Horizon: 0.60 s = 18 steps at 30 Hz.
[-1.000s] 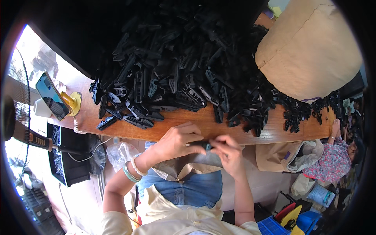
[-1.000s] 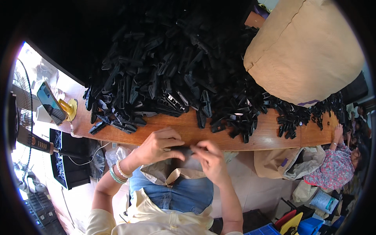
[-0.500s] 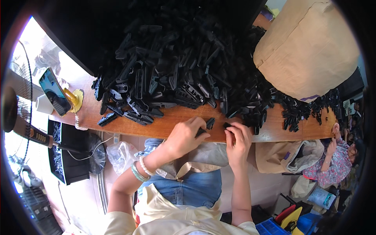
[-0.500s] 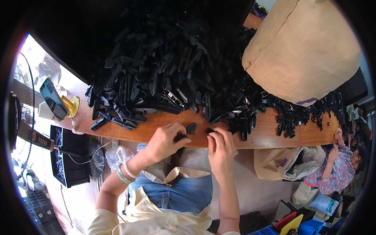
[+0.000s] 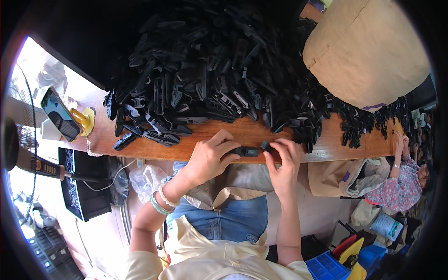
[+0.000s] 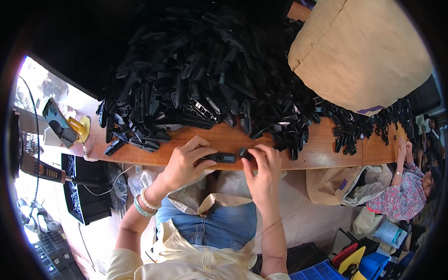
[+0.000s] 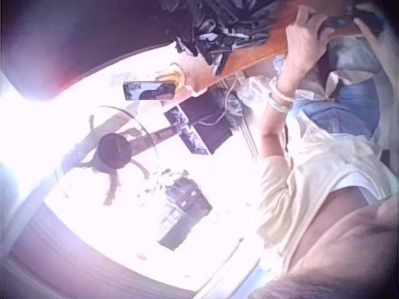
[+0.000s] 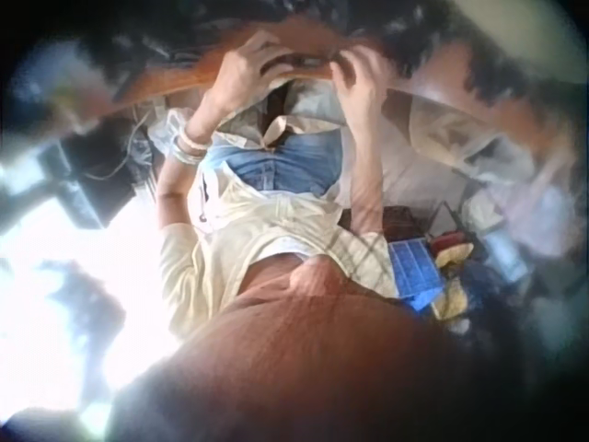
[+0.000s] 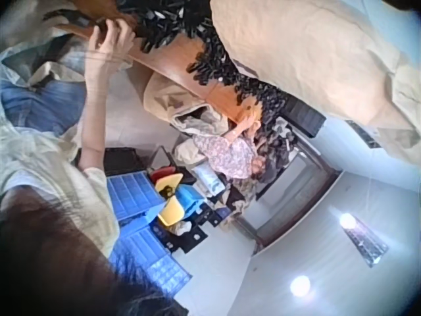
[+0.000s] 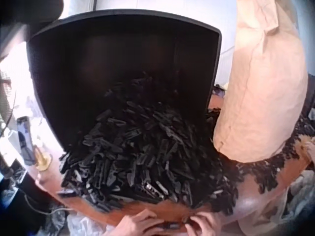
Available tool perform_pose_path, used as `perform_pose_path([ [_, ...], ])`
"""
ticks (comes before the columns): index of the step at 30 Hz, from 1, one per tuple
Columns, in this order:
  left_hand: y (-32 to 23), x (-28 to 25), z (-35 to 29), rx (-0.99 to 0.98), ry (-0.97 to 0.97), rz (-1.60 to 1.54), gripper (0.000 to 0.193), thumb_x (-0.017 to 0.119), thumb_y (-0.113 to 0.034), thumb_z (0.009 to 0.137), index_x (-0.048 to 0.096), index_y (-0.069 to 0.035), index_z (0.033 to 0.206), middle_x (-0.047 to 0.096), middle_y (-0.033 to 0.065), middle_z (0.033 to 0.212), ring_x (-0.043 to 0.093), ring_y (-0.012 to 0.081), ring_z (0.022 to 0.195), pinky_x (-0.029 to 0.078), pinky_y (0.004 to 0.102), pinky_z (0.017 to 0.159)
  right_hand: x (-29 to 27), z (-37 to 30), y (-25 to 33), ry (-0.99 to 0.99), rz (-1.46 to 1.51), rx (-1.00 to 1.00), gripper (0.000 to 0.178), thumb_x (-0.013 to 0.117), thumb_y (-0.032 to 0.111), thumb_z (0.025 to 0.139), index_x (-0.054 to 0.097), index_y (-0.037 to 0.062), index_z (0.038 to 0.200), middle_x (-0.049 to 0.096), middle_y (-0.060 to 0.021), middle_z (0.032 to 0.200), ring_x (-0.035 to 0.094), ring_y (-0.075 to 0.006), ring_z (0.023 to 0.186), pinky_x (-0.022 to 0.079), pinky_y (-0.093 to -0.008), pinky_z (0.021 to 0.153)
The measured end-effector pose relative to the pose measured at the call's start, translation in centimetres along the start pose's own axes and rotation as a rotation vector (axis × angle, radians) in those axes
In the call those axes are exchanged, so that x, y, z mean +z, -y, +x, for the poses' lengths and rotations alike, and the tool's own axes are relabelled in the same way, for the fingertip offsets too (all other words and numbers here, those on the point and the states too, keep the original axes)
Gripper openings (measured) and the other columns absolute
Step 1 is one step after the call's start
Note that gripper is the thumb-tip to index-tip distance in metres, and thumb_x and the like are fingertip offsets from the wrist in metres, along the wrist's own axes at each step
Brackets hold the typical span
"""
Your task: The person assembles black plastic pieces together by hand and drops the assembled parts into a bag resting on their lap.
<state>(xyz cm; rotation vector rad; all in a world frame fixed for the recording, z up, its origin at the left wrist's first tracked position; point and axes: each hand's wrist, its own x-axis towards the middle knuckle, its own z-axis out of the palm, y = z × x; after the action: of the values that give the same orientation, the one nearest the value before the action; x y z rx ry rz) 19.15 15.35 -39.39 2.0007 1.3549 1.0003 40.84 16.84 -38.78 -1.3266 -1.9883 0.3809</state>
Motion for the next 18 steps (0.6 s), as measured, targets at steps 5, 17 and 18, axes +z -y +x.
perform_pose_path([
  [5, 0.1, -0.1, 0.1, 0.002, 0.016, -0.036, 0.024, 0.073, -0.01, 0.078, 0.068, -0.003, 0.1, 0.057, 0.0092, 0.098, 0.063, 0.0294, 0.075, 0.051, 0.0384, 0.063, 0.0, 0.6, -1.5, 0.005, 0.064, -0.072, 0.027, 0.075, 0.002, 0.075, 0.064, -0.0007, 0.099, 0.059, -0.0093, 0.1, 0.056, -0.0266, 0.09, 0.045, -0.0368, 0.078],
  [17, 0.1, 0.0, 0.1, -0.01, 0.027, -0.084, 0.024, 0.073, -0.006, 0.077, 0.068, -0.001, 0.1, 0.057, 0.0101, 0.096, 0.062, 0.0269, 0.072, 0.051, 0.0352, 0.061, -1.5, 1.5, -0.6, 0.301, 0.332, 0.002, 0.026, 0.077, -0.001, 0.072, 0.07, -0.0017, 0.097, 0.061, -0.0074, 0.088, 0.057, -0.0208, 0.078, 0.045, -0.0313, 0.066],
  [18, 0.2, 0.1, 0.0, -0.005, 0.021, -0.09, 0.024, 0.075, -0.005, 0.076, 0.069, -0.001, 0.1, 0.058, 0.0101, 0.095, 0.062, 0.0251, 0.071, 0.051, 0.0332, 0.061, -1.4, 1.6, -0.6, 0.303, 0.332, 0.005, 0.026, 0.077, -0.001, 0.072, 0.07, -0.0017, 0.097, 0.061, -0.0074, 0.088, 0.057, -0.0208, 0.078, 0.045, -0.0313, 0.066],
])
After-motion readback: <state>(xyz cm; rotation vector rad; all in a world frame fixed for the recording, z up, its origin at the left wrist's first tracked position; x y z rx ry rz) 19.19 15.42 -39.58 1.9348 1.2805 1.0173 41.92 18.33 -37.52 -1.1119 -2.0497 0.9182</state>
